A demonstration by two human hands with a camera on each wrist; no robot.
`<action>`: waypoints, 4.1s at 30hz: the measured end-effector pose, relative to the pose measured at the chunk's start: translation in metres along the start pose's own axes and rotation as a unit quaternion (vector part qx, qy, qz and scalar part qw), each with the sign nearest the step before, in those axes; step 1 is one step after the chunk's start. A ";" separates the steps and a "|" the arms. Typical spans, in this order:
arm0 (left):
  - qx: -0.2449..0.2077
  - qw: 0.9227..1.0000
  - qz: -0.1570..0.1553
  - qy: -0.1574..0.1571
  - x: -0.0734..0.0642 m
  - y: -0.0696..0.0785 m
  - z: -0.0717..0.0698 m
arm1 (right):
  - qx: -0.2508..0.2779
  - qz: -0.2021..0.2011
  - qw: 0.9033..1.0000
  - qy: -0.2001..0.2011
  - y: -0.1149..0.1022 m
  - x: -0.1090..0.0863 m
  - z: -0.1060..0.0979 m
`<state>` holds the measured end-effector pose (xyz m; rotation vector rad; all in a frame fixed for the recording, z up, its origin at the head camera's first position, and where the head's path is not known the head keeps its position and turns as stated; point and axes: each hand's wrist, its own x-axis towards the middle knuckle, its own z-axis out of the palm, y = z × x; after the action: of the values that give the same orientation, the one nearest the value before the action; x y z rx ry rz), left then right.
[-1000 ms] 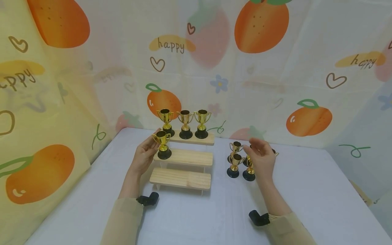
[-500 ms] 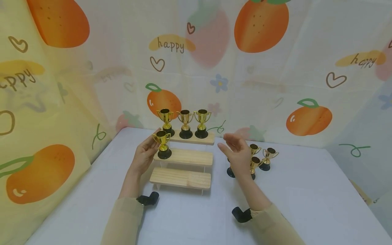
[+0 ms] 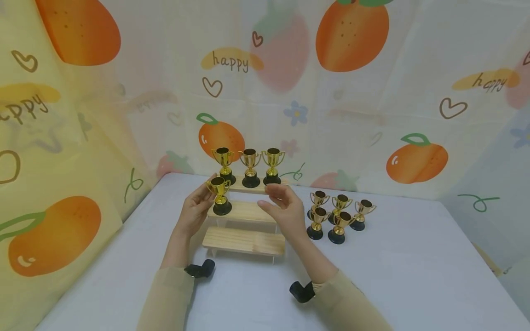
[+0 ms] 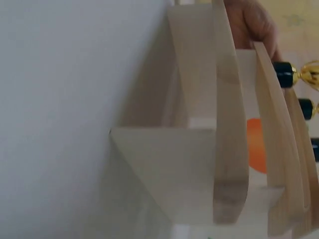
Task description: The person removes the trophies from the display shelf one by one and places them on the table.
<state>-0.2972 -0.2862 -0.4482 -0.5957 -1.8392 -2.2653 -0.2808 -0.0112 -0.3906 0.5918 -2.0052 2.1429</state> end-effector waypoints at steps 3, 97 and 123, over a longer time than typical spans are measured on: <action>0.004 1.000 -0.004 0.002 0.000 0.001 0.001 | -0.005 0.000 1.000 -0.020 0.000 0.003 0.011; 0.010 1.000 -0.004 0.009 0.003 0.002 0.001 | 0.004 0.028 0.999 0.023 -0.007 0.009 0.030; -0.006 1.000 0.001 0.008 0.001 0.001 -0.001 | 0.025 0.009 0.999 0.045 -0.015 -0.004 -0.028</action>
<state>-0.2980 -0.2876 -0.4467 -0.5790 -1.8189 -2.2743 -0.2771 0.0184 -0.3789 0.4766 -1.9228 2.1939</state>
